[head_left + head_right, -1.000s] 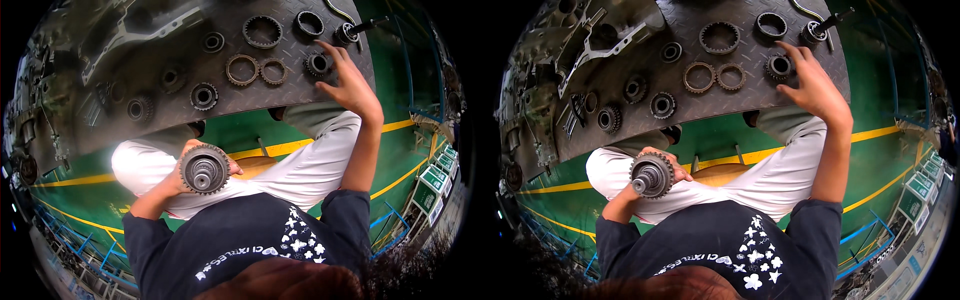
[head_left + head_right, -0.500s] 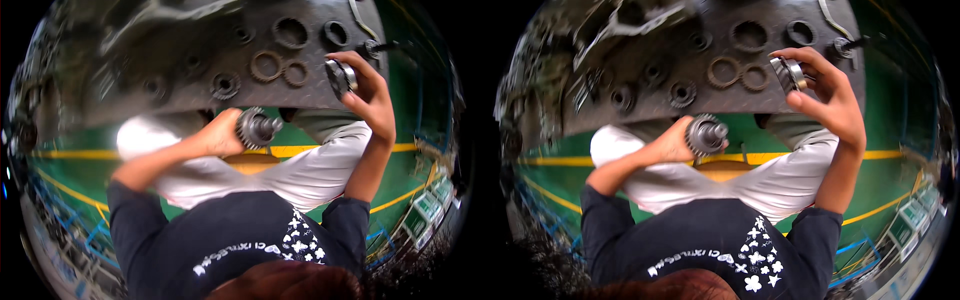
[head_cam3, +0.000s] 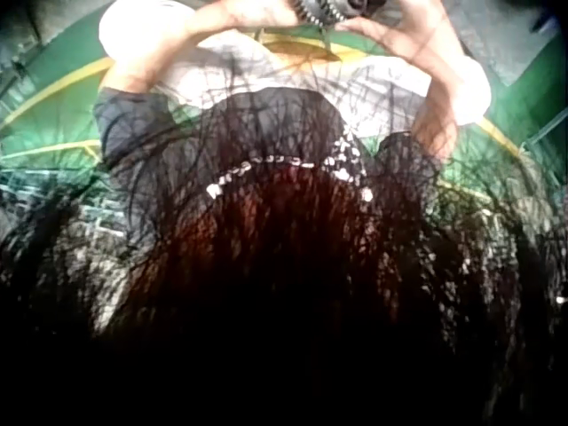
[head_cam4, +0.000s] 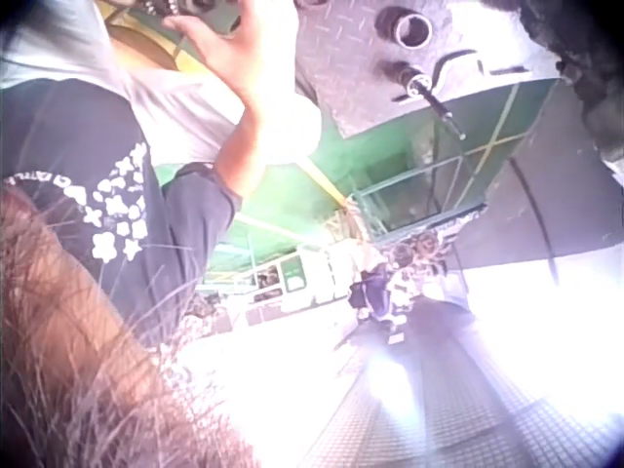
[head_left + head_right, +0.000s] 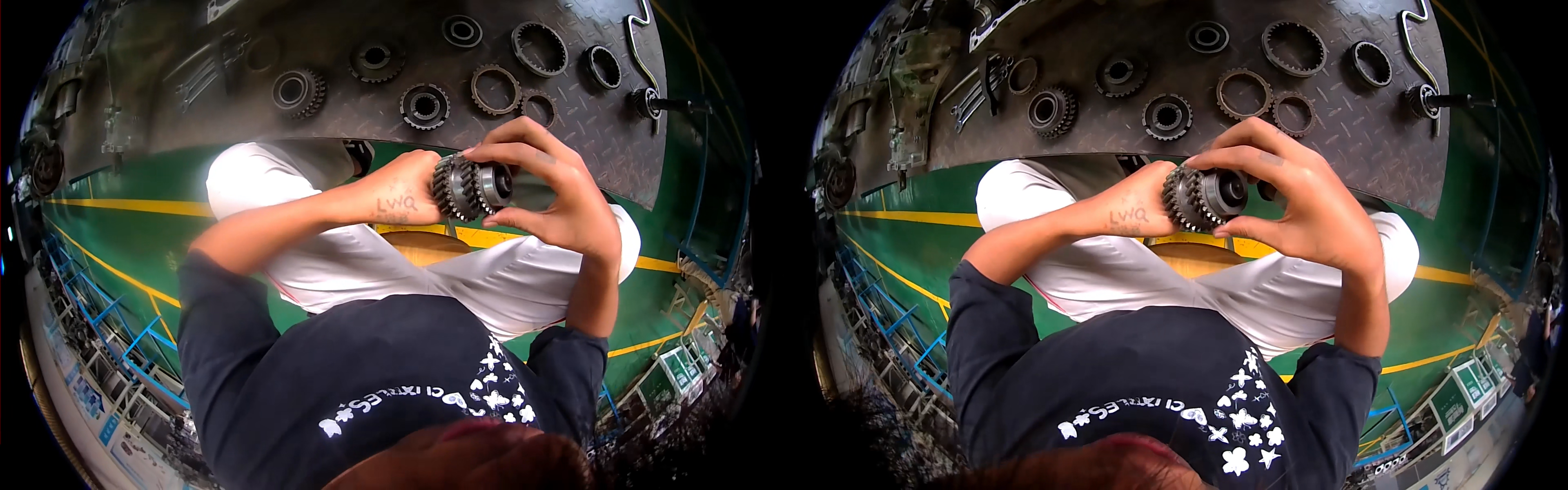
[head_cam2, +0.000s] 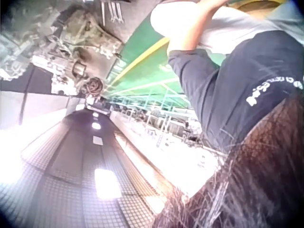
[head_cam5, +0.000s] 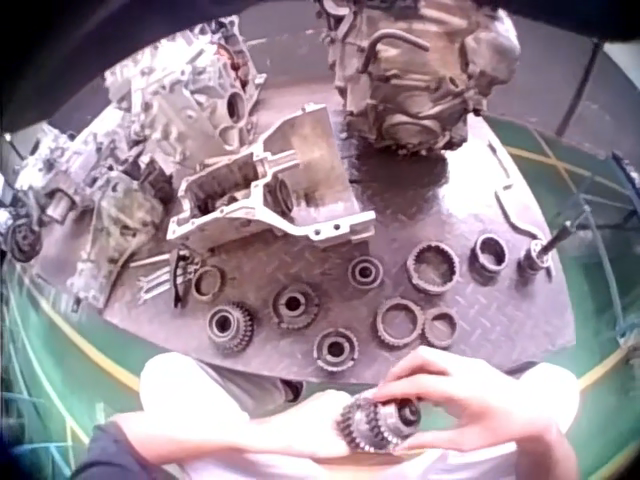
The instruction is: The person assembles a transmission shaft by picking up gears, rings, and bearings from the table and fitting them onto the shaft by hand.
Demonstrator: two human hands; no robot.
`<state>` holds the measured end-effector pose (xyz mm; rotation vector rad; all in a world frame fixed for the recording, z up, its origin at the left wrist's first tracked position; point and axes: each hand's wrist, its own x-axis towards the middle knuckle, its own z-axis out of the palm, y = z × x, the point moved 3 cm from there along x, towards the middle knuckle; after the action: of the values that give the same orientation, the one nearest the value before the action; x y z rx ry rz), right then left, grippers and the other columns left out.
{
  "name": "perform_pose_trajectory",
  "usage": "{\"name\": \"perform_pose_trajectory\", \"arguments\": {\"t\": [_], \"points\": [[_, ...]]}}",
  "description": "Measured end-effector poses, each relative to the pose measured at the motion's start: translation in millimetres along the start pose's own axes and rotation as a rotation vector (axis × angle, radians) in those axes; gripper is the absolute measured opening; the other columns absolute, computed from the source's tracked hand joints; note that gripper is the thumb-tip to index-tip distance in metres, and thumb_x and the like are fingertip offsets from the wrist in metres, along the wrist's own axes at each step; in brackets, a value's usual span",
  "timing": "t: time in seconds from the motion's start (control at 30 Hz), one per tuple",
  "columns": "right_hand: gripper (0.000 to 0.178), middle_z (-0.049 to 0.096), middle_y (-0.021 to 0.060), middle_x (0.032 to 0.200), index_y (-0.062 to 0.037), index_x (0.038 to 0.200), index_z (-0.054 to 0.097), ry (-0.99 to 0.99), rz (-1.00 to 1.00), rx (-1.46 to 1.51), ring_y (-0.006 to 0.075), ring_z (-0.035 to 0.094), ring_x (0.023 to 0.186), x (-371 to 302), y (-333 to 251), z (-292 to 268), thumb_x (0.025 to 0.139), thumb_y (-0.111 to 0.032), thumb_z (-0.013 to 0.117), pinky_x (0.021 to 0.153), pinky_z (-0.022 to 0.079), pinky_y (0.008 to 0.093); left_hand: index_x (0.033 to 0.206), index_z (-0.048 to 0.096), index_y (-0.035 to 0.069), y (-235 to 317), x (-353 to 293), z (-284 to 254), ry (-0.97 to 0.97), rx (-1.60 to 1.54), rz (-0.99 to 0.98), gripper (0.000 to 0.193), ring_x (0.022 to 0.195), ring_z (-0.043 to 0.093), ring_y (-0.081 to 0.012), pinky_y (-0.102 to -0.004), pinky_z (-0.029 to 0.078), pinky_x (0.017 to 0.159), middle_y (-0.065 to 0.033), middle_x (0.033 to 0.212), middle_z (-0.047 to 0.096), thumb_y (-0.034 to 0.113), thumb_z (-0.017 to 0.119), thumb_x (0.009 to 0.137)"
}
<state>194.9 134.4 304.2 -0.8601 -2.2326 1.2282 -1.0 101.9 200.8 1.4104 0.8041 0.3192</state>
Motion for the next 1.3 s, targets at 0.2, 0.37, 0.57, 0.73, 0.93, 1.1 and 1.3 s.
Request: {"name": "perform_pose_trajectory", "arguments": {"t": [0.2, 0.37, 0.57, 0.73, 0.93, 1.1, 1.3], "points": [[0.062, 0.065, 0.0113, 0.114, -0.0082, 0.128, 0.073, -0.071, 0.268, -0.009, 0.0311, 0.066, 0.105, 4.9, -6.1, 1.4, 0.069, -0.014, 0.09, 0.092, 0.054, 0.0402, 0.137, 0.064, 0.006, -9.6, 1.4, 2.2, -0.08, -0.179, -0.047, 0.052, 0.123, 0.064, -0.0143, -0.0332, 0.05, 0.107, -0.0068, 0.131, 0.07, 0.014, 0.083, 0.089], [0.061, 0.066, 0.0117, 0.116, -0.0079, 0.13, 0.072, -0.053, 0.096, 0.037, 0.0317, 0.067, 0.108, 7.1, 5.9, 1.8, 0.071, -0.012, 0.088, 0.097, 0.054, 0.041, 0.136, 0.064, 0.006, -6.5, 2.7, -0.6, -0.078, -0.143, -0.05, 0.048, 0.126, 0.064, -0.0153, -0.0346, 0.049, 0.109, -0.0072, 0.131, 0.07, 0.004, 0.074, 0.09], [0.061, 0.065, 0.0109, 0.122, -0.0045, 0.131, 0.07, -0.051, 0.082, 0.052, 0.0293, 0.067, 0.113, 0.7, 9.0, 1.5, 0.073, -0.009, 0.087, 0.1, 0.053, 0.0393, 0.097, 0.071, -0.002, -6.3, 1.1, 1.8, 0.028, 0.024, -0.046, 0.02, 0.074, 0.063, -0.0135, -0.0375, 0.052, 0.073, -0.0145, 0.08, 0.072, 0.004, 0.071, 0.079], [0.077, 0.059, 0.0118, 0.134, 0.0009, 0.146, 0.056, 0.173, 0.174, 0.402, 0.0196, 0.056, 0.128, -11.6, 10.2, -9.0, 0.078, -0.018, 0.086, 0.107, 0.047, 0.0333, 0.098, 0.068, -0.003, 9.6, -2.6, -0.8, 0.081, -0.106, 0.073, 0.023, 0.07, 0.057, -0.0137, -0.0379, 0.051, 0.071, -0.0166, 0.078, 0.07, 0.006, 0.076, 0.079], [0.061, 0.052, 0.0296, 0.148, -0.0024, 0.134, 0.053, 0.493, 0.004, 0.807, 0.0399, 0.058, 0.136, -9.6, 25.9, -3.2, 0.091, -0.034, 0.082, 0.116, 0.043, 0.0485, 0.113, 0.071, 0.002, 2.5, 1.7, 1.3, 0.027, -0.149, 0.054, 0.031, 0.095, 0.069, -0.0106, -0.0308, 0.056, 0.09, -0.0039, 0.102, 0.077, 0.009, 0.085, 0.087], [0.078, 0.052, 0.0331, 0.15, -0.0016, 0.146, 0.04, 0.396, -0.03, 0.794, 0.0375, 0.05, 0.144, 3.7, 19.2, 34.7, 0.087, -0.023, 0.087, 0.118, 0.041, 0.0431, 0.122, 0.068, 0.004, 17.5, 0.6, 0.0, 0.056, -0.253, 0.088, 0.043, 0.108, 0.068, -0.0144, -0.0337, 0.054, 0.098, -0.0061, 0.114, 0.074, 0.012, 0.087, 0.084], [0.1, 0.051, 0.0274, 0.154, 0.0039, 0.157, 0.035, 0.355, 0.116, 0.692, 0.0338, 0.047, 0.147, 10.9, 11.0, 57.1, 0.086, -0.045, 0.085, 0.121, 0.037, 0.0421, 0.141, 0.056, 0.008, 32.6, -4.9, -6.8, 0.117, -0.156, 0.101, 0.064, 0.124, 0.063, -0.0191, -0.037, 0.05, 0.108, -0.0063, 0.134, 0.066, 0.014, 0.085, 0.085]]}}
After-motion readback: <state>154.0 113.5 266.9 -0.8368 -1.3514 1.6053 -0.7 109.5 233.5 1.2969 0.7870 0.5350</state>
